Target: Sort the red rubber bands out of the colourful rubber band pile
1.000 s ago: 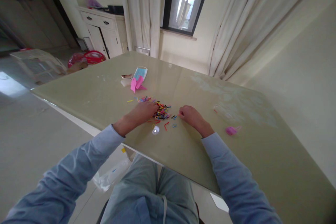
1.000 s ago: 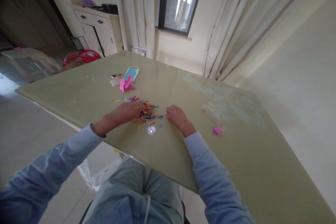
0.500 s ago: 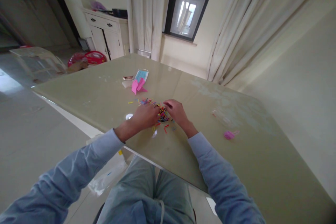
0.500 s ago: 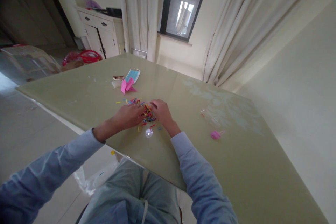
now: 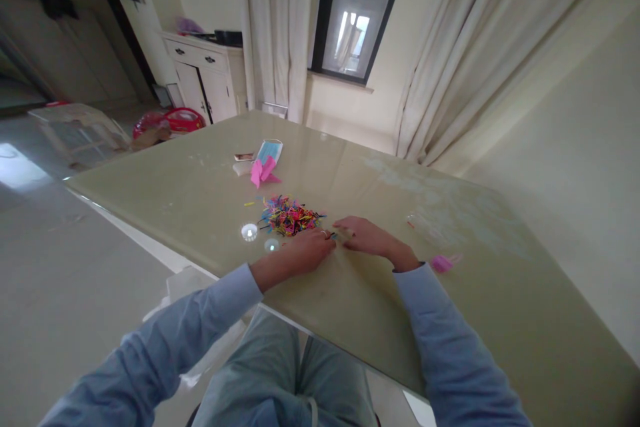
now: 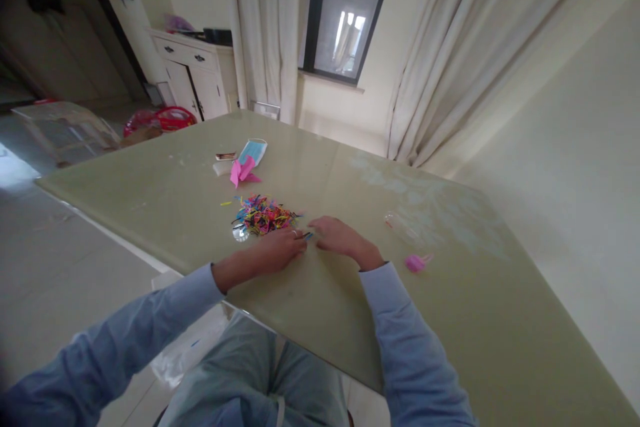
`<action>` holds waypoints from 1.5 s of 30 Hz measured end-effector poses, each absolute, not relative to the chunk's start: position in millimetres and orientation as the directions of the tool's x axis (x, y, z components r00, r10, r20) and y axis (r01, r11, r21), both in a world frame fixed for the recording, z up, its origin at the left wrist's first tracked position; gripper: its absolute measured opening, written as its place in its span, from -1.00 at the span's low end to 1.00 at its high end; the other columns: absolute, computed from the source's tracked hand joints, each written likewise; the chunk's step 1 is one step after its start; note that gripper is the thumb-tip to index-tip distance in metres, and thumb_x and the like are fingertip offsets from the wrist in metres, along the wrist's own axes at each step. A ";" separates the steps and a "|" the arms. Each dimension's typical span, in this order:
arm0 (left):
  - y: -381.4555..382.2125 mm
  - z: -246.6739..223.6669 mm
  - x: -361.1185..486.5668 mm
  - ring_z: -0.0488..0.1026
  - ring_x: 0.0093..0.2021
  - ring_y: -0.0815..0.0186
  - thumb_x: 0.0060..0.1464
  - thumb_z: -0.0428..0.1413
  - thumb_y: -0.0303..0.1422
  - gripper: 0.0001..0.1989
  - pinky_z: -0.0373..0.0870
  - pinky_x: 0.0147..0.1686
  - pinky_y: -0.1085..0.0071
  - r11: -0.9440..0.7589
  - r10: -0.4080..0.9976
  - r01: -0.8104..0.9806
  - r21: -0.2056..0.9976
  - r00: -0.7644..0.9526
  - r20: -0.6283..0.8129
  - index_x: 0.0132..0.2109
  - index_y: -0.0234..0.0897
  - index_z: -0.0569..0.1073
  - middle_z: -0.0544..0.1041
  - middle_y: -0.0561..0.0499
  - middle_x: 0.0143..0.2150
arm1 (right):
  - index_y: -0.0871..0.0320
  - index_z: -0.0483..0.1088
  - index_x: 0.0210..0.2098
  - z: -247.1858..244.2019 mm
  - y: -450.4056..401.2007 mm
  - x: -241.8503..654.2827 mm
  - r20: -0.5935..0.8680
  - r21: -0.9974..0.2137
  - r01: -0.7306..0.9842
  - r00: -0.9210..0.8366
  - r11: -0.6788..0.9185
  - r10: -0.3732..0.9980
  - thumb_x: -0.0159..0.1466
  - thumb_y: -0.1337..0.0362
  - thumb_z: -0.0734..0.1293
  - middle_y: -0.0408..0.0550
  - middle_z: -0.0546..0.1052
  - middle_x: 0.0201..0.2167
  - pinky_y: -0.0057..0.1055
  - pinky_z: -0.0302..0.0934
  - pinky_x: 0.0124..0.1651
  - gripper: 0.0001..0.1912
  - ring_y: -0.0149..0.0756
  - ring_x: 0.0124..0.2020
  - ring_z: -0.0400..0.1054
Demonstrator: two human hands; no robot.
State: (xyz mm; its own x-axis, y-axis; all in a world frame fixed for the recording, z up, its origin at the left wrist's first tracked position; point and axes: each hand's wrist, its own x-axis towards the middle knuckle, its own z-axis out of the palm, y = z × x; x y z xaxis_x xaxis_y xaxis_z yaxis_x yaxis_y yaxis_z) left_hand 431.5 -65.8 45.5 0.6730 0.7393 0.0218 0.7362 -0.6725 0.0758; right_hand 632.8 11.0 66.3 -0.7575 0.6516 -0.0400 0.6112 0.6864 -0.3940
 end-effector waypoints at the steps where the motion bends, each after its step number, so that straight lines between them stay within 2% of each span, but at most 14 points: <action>1: -66.7 48.4 426.7 0.50 -0.03 0.17 0.29 0.03 -0.45 -0.84 0.42 -0.01 0.28 -0.668 0.742 0.739 0.082 0.670 0.009 -0.10 -0.34 0.51 0.53 -0.16 -0.06 | 0.21 0.52 0.04 62.5 9.5 630.5 -0.044 -0.357 0.577 -0.796 0.735 0.604 0.10 0.49 0.41 0.13 0.55 0.03 -0.22 0.23 0.18 -0.51 -0.17 0.05 0.41; 3: -69.6 52.7 417.0 0.51 -0.05 0.17 0.26 0.05 -0.48 -0.86 0.44 -0.04 0.29 -0.669 0.740 0.739 0.086 0.672 -0.020 -0.12 -0.33 0.50 0.54 -0.16 -0.05 | 0.19 0.55 -0.03 57.8 6.7 623.3 -0.056 -0.282 0.561 -0.820 0.779 0.570 0.16 0.49 0.38 0.10 0.57 -0.06 -0.27 0.22 0.15 -0.63 -0.20 0.02 0.40; 5: -72.2 54.0 409.3 0.52 -0.05 0.15 0.23 0.05 -0.53 -0.86 0.45 -0.06 0.28 -0.668 0.741 0.741 0.067 0.670 -0.029 -0.13 -0.34 0.49 0.54 -0.18 -0.08 | 0.21 0.56 -0.10 56.6 4.3 615.4 -0.083 -0.197 0.623 -0.780 0.757 0.620 0.28 0.47 0.30 0.10 0.56 -0.15 -0.36 0.22 0.04 -0.74 -0.25 -0.09 0.41; 8: -74.9 53.1 402.9 0.52 -0.06 0.11 0.18 0.04 -0.57 -0.82 0.47 -0.08 0.24 -0.655 0.754 0.755 0.041 0.656 -0.030 -0.12 -0.36 0.48 0.54 -0.20 -0.12 | 0.26 0.55 -0.22 57.5 1.6 607.6 -0.116 -0.108 0.689 -0.725 0.717 0.679 0.36 0.43 0.22 0.12 0.55 -0.23 -0.39 0.18 -0.10 -0.76 -0.26 -0.20 0.39; 11: -78.2 53.6 400.6 0.51 -0.03 0.09 0.15 0.04 -0.53 -0.74 0.46 -0.05 0.21 -0.660 0.749 0.748 0.066 0.663 -0.019 -0.01 -0.38 0.46 0.52 -0.24 -0.02 | 0.27 0.52 -0.26 55.8 0.8 605.8 -0.113 -0.105 0.703 -0.711 0.703 0.694 0.37 0.42 0.22 0.11 0.53 -0.27 -0.40 0.14 -0.16 -0.78 -0.27 -0.25 0.36; 14: -82.7 55.9 402.5 0.48 0.06 0.07 0.13 0.11 -0.40 -0.46 0.44 0.02 0.19 -0.737 0.674 0.669 0.094 0.737 0.041 0.26 -0.36 0.31 0.41 -0.30 0.18 | 0.27 0.50 -0.25 51.9 1.5 606.5 -0.110 -0.121 0.710 -0.705 0.694 0.701 0.34 0.43 0.25 0.08 0.52 -0.26 -0.42 0.12 -0.17 -0.83 -0.30 -0.25 0.33; 16: -85.0 56.9 406.2 0.45 0.09 0.04 0.13 0.15 -0.29 -0.37 0.43 0.04 0.17 -0.793 0.608 0.601 0.094 0.791 0.070 0.33 -0.29 0.26 0.38 -0.28 0.22 | 0.28 0.49 -0.24 50.3 2.3 607.2 -0.107 -0.137 0.711 -0.703 0.690 0.703 0.33 0.44 0.26 0.07 0.52 -0.26 -0.43 0.11 -0.17 -0.85 -0.31 -0.25 0.32; 22: -86.1 56.8 412.2 0.44 -0.01 0.12 0.10 0.16 -0.35 -0.66 0.37 0.06 0.20 -0.883 0.467 0.458 0.100 0.878 0.105 0.04 -0.23 0.52 0.51 -0.14 0.00 | 0.29 0.47 -0.25 52.7 5.4 612.4 -0.102 -0.187 0.698 -0.714 0.691 0.693 0.33 0.44 0.25 0.05 0.51 -0.27 -0.45 0.11 -0.15 -0.86 -0.33 -0.25 0.29; 25: -90.1 55.8 409.1 0.43 0.00 0.12 0.11 0.18 -0.28 -0.62 0.35 0.06 0.21 -0.891 0.451 0.434 0.137 0.882 0.137 0.07 -0.26 0.49 0.51 -0.15 0.02 | 0.28 0.47 -0.26 54.1 6.5 616.8 -0.077 -0.235 0.673 -0.732 0.702 0.677 0.32 0.46 0.24 0.04 0.51 -0.27 -0.44 0.11 -0.13 -0.85 -0.33 -0.25 0.29; 28: -97.3 50.0 413.6 0.43 0.00 0.10 0.23 0.11 -0.15 -0.55 0.34 0.01 0.18 -0.871 0.490 0.475 0.124 0.856 0.164 0.17 -0.28 0.42 0.50 -0.18 0.01 | 0.26 0.49 -0.27 56.4 5.5 620.9 -0.062 -0.271 0.644 -0.754 0.716 0.654 0.27 0.44 0.28 0.02 0.50 -0.29 -0.43 0.11 -0.14 -0.87 -0.32 -0.26 0.30; 30: -101.1 42.4 422.9 0.42 -0.01 0.10 0.29 0.05 -0.09 -0.58 0.33 -0.07 0.18 -0.855 0.519 0.509 0.103 0.838 0.167 0.15 -0.24 0.43 0.50 -0.15 -0.02 | 0.26 0.50 -0.26 58.6 4.1 622.2 -0.085 -0.258 0.635 -0.766 0.728 0.638 0.23 0.43 0.32 0.01 0.50 -0.30 -0.43 0.12 -0.16 -0.88 -0.31 -0.27 0.30; 35: -102.4 24.8 449.4 0.41 -0.09 0.19 0.34 0.02 -0.31 -0.83 0.29 -0.14 0.25 -0.847 0.531 0.527 0.071 0.831 0.168 -0.14 -0.22 0.49 0.50 -0.09 -0.13 | 0.26 0.50 -0.25 57.2 5.4 617.9 -0.135 -0.188 0.664 -0.747 0.724 0.651 0.31 0.45 0.28 0.05 0.51 -0.26 -0.42 0.12 -0.11 -0.86 -0.30 -0.20 0.33; 41: -103.1 35.4 439.0 0.41 -0.14 0.18 0.32 0.00 -0.42 -0.85 0.28 -0.18 0.24 -0.803 0.589 0.595 -0.022 0.799 0.118 -0.16 -0.31 0.47 0.49 -0.12 -0.21 | 0.26 0.45 -0.19 43.5 7.7 615.0 -0.140 -0.170 0.704 -0.710 0.689 0.690 0.40 0.44 0.20 0.09 0.50 -0.16 -0.41 0.14 -0.04 -0.82 -0.27 -0.12 0.34; 45: -98.6 40.3 402.6 0.42 -0.15 0.15 0.34 -0.02 -0.42 -0.81 0.29 -0.19 0.21 -0.716 0.668 0.688 -0.117 0.724 0.170 -0.17 -0.32 0.48 0.50 -0.14 -0.22 | 0.22 0.41 -0.15 41.7 2.2 610.7 -0.046 -0.218 0.718 -0.684 0.661 0.728 0.40 0.42 0.19 0.05 0.49 -0.13 -0.42 0.14 -0.10 -0.84 -0.29 -0.16 0.34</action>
State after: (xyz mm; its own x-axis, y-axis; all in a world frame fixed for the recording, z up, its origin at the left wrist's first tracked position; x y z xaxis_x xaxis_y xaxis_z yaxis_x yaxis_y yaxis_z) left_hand 402.6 -98.6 40.3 0.7242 0.6683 0.1700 0.6882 -0.7160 -0.1170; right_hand 610.7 2.2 41.7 -0.6844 0.7277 -0.0461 0.7178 0.6612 -0.2181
